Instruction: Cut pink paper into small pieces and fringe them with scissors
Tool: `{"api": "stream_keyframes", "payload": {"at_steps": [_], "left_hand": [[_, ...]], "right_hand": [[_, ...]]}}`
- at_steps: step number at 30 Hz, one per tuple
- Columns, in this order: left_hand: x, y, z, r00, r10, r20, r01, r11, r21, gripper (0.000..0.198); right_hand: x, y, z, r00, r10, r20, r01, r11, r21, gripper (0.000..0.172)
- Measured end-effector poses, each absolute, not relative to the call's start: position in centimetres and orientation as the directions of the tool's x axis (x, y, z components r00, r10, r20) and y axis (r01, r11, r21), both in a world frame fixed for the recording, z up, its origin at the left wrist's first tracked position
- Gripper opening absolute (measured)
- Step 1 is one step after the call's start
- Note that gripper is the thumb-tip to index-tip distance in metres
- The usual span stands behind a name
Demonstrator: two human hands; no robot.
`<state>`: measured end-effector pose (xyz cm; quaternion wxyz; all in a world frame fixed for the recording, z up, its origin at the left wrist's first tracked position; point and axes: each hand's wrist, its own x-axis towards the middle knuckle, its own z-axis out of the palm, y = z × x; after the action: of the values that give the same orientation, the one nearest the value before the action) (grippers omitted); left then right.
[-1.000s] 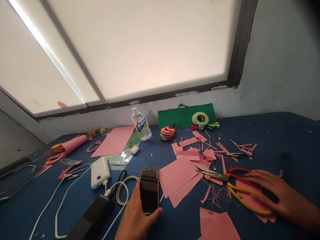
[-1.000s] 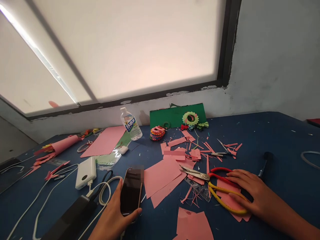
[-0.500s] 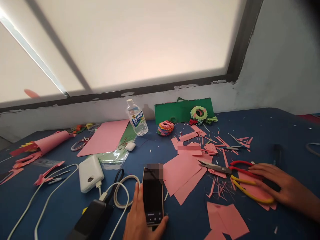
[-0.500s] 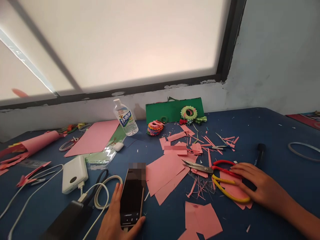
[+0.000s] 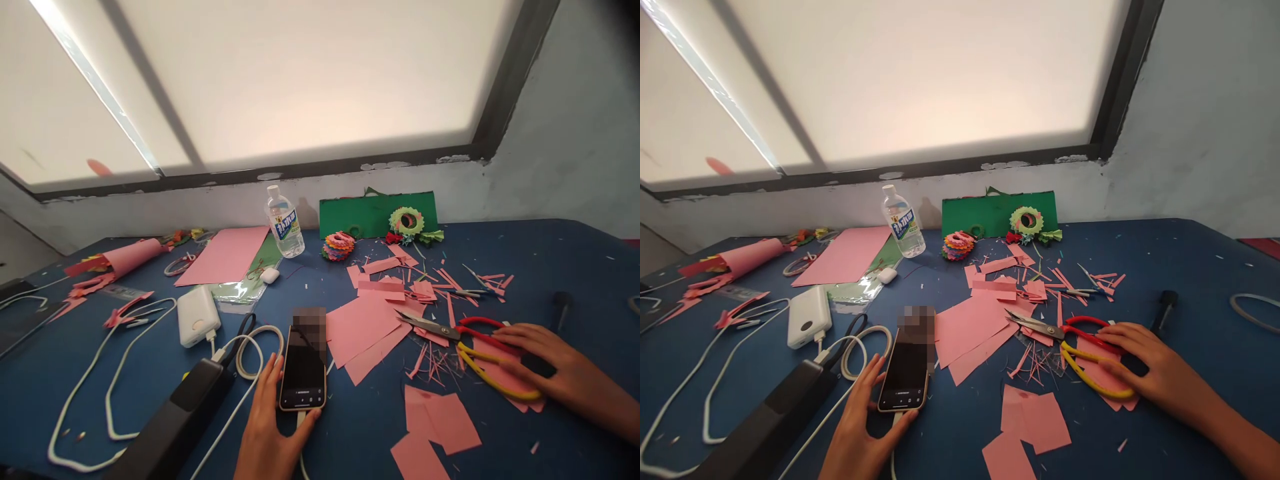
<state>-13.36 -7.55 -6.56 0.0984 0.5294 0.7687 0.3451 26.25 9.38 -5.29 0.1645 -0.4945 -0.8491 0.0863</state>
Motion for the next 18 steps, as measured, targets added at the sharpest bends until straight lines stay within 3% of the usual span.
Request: {"api": "stream_keyframes", "payload": {"at_steps": [8,12,18], "left_hand": [[-13.2,-6.9,-7.7,-0.423,0.840,0.340,0.766,0.131,0.629,0.057],[-13.4,-6.7,-8.3,-0.456,0.825,0.335,0.752,0.156,0.640,0.052],[-14.0,-6.6,-8.5,-0.481,0.813,0.327,0.743,0.180,0.645,0.052]], "right_hand": [[26.2,9.6,-5.9,-0.423,0.870,0.253,0.795,0.490,-0.356,0.047],[26.4,10.0,-6.1,-0.417,0.872,0.257,0.786,0.488,-0.381,0.047],[26.0,6.4,-4.1,-0.268,0.861,0.432,0.746,0.469,-0.473,0.038]]}}
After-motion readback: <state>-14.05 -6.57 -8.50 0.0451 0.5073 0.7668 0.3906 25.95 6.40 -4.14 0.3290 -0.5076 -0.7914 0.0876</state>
